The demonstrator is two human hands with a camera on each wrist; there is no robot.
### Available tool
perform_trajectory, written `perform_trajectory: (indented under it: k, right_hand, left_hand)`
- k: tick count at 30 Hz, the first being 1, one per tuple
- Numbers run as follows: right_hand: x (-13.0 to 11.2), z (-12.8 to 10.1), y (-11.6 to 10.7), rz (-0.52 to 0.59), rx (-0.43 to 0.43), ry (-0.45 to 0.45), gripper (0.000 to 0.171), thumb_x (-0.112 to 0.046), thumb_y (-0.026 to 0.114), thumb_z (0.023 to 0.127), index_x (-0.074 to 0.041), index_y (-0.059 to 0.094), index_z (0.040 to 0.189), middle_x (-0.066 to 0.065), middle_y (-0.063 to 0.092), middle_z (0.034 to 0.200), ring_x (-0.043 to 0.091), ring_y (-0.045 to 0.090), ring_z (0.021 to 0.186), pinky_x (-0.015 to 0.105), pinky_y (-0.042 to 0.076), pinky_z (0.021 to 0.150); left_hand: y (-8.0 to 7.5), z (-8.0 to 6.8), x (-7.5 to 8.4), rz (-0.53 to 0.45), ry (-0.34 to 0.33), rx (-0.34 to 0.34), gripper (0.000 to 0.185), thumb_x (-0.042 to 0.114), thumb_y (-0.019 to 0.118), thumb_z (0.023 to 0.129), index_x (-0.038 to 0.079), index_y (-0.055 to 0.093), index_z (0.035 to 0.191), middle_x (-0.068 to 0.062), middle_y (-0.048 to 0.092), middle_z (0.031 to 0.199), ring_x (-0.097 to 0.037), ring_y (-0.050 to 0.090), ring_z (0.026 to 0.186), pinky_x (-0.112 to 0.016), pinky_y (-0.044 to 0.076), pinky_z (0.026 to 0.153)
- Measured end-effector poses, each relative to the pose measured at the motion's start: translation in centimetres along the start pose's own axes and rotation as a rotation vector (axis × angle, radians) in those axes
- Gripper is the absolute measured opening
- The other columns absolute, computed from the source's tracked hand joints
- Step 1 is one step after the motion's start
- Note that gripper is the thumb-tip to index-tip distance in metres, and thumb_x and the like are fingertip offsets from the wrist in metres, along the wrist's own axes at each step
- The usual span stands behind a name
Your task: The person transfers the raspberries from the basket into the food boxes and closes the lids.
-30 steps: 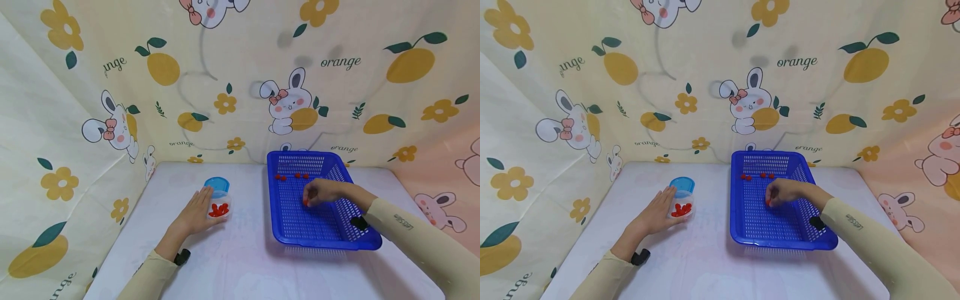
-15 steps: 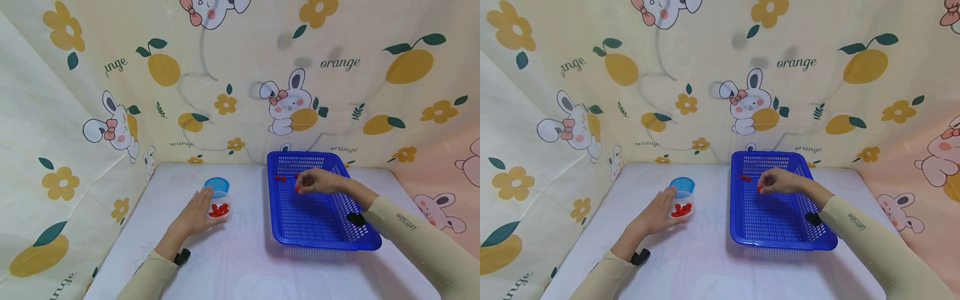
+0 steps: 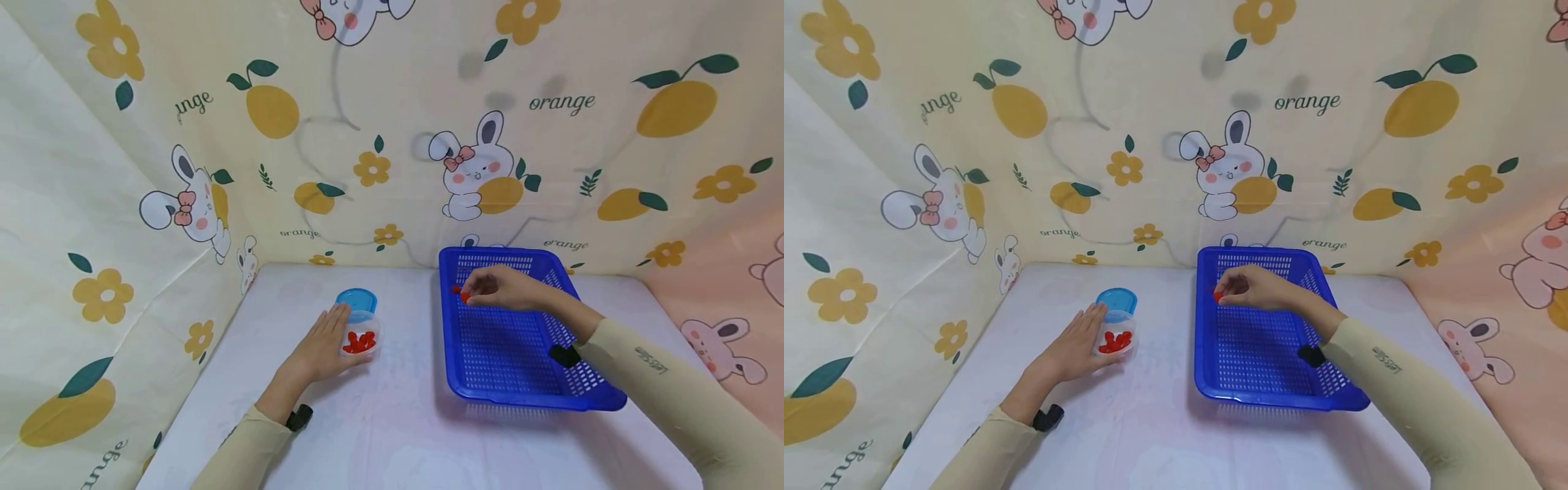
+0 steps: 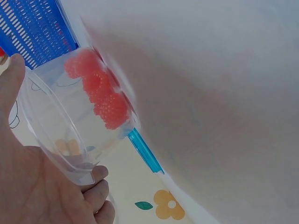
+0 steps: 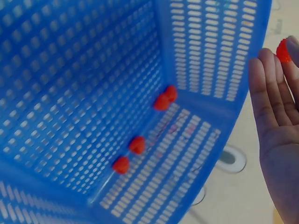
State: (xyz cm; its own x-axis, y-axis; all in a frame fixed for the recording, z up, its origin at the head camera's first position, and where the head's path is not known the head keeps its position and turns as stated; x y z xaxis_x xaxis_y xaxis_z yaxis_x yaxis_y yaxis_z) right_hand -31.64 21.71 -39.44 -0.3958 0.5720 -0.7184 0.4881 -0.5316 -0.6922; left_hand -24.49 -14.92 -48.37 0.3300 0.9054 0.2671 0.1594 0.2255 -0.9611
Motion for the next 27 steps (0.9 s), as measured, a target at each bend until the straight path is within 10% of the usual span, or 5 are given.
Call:
perform_trajectory:
  k: [27]
  right_hand:
    - [-8.0, 5.9, 4.5, 0.076, -0.023, -0.179, 0.017, -0.012, 0.079, 0.099, -0.011, 0.077, 0.116, 0.001, 0.077, 0.109, 0.020, 0.073, 0.098, 0.034, 0.064, 0.093]
  left_hand:
    - [0.1, 0.1, -0.3, 0.018, 0.004, 0.004, 0.119, 0.077, 0.064, 0.092, 0.002, 0.016, 0.171, -0.015, 0.017, 0.179, -0.034, 0.012, 0.166, -0.050, 0.012, 0.134]
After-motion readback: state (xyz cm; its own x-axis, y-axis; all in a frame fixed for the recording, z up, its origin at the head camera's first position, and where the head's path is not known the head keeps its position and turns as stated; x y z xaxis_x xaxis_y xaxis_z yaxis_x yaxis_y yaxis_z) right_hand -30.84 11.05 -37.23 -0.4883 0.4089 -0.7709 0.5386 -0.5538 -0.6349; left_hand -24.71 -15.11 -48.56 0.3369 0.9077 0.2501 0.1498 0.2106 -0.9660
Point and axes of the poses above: each hand's wrist, its own z-axis towards the middle knuckle, its own y-axis out of the palm, x = y × z, the point moved 5 cm from there along z, towards the middle knuckle
